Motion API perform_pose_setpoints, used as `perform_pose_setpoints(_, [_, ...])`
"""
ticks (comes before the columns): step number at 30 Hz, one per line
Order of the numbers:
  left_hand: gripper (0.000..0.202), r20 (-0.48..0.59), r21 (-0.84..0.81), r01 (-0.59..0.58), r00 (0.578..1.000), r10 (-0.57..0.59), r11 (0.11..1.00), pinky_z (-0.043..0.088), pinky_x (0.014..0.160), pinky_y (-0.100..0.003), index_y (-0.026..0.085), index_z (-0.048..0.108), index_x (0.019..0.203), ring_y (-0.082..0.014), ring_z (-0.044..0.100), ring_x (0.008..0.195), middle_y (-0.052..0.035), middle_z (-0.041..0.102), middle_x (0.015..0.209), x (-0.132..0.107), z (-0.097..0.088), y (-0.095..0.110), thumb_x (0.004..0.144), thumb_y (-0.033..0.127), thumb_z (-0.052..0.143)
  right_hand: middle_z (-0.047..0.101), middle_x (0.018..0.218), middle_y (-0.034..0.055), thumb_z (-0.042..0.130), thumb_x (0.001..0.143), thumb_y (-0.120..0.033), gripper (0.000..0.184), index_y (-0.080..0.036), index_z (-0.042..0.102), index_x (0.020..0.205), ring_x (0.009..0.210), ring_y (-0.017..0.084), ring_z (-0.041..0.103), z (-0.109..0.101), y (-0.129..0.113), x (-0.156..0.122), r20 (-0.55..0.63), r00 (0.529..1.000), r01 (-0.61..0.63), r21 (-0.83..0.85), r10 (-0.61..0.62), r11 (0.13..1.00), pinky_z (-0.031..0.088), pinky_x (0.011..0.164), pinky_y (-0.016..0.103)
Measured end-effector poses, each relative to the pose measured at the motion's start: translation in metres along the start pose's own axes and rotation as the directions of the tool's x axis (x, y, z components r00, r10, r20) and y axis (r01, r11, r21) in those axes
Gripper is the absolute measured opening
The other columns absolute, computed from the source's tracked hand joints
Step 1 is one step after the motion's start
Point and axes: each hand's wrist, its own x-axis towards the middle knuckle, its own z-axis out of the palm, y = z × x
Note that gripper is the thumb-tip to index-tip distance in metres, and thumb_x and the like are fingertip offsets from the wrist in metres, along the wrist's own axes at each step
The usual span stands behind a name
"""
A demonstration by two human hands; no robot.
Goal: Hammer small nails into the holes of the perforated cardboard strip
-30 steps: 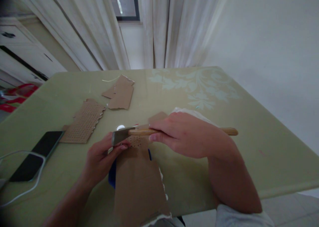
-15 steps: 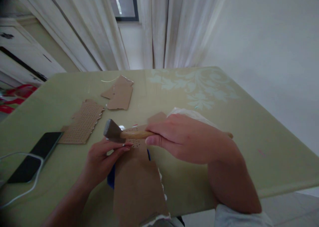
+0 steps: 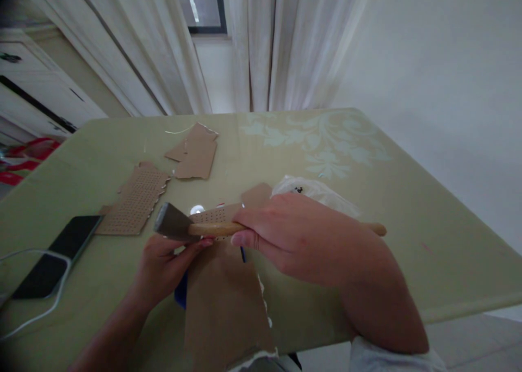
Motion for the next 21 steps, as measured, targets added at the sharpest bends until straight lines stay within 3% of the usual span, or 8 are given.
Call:
perform_pose_setpoints(6, [0.018,0.005,-0.025,-0.008,1.0,0.008,1.0,0.061,0.084,-0.033,0.031,0.091,0.098,-0.0223,0.078,0.09,-0.0016,0.088,0.1,-0.001,0.0005,-0.0019,0.1,0.02,0.077,0.079,0.087,0.006,0.049,0.118,-0.04,0.032,-0.021,0.075,0.113,0.074,0.024,0.071,0.0009,-0.0012,-0.0004,0.011,1.0,0.001,-0.042,0.0,0.999,0.038,0.069,0.035])
perform_pose_setpoints(11, [0.015,0.012,-0.018,-0.004,1.0,0.004,1.0,0.062,0.083,-0.034,0.031,0.092,0.097,-0.0238,0.079,0.088,-0.002,0.088,0.096,-0.0004,0.0004,-0.0028,0.099,0.024,0.079,0.076,0.083,0.0053,0.047,0.119,-0.044,0.038,-0.02,0.074,0.108,0.072,0.023,0.069,0.0019,-0.0012,0.0007,0.006,1.0,-0.006,-0.051,0.007,0.999,0.036,0.068,0.034])
perform_pose_setpoints(16, [0.017,0.041,-0.02,0.015,0.999,-0.014,1.0,0.062,0.095,-0.039,0.032,0.092,0.098,-0.0252,0.08,0.095,-0.0023,0.089,0.113,-0.0014,0.0009,-0.003,0.102,0.026,0.077,0.078,0.085,0.0059,0.049,0.118,-0.042,0.035,-0.02,0.075,0.109,0.072,0.023,0.069,0.0015,-0.0006,0.0008,0.015,1.0,0.005,-0.056,-0.004,0.998,0.036,0.068,0.035])
perform_pose_setpoints(21, [0.012,0.031,-0.026,-0.006,0.999,0.007,1.0,0.061,0.088,-0.036,0.033,0.091,0.1,-0.0238,0.081,0.09,-0.0011,0.089,0.099,-0.0019,-0.0002,-0.0049,0.101,0.027,0.081,0.077,0.084,0.0051,0.045,0.12,-0.044,0.039,-0.02,0.075,0.11,0.073,0.023,0.07,-0.0006,-0.0016,-0.0005,-0.011,1.0,-0.005,-0.02,0.005,1.0,0.038,0.069,0.034])
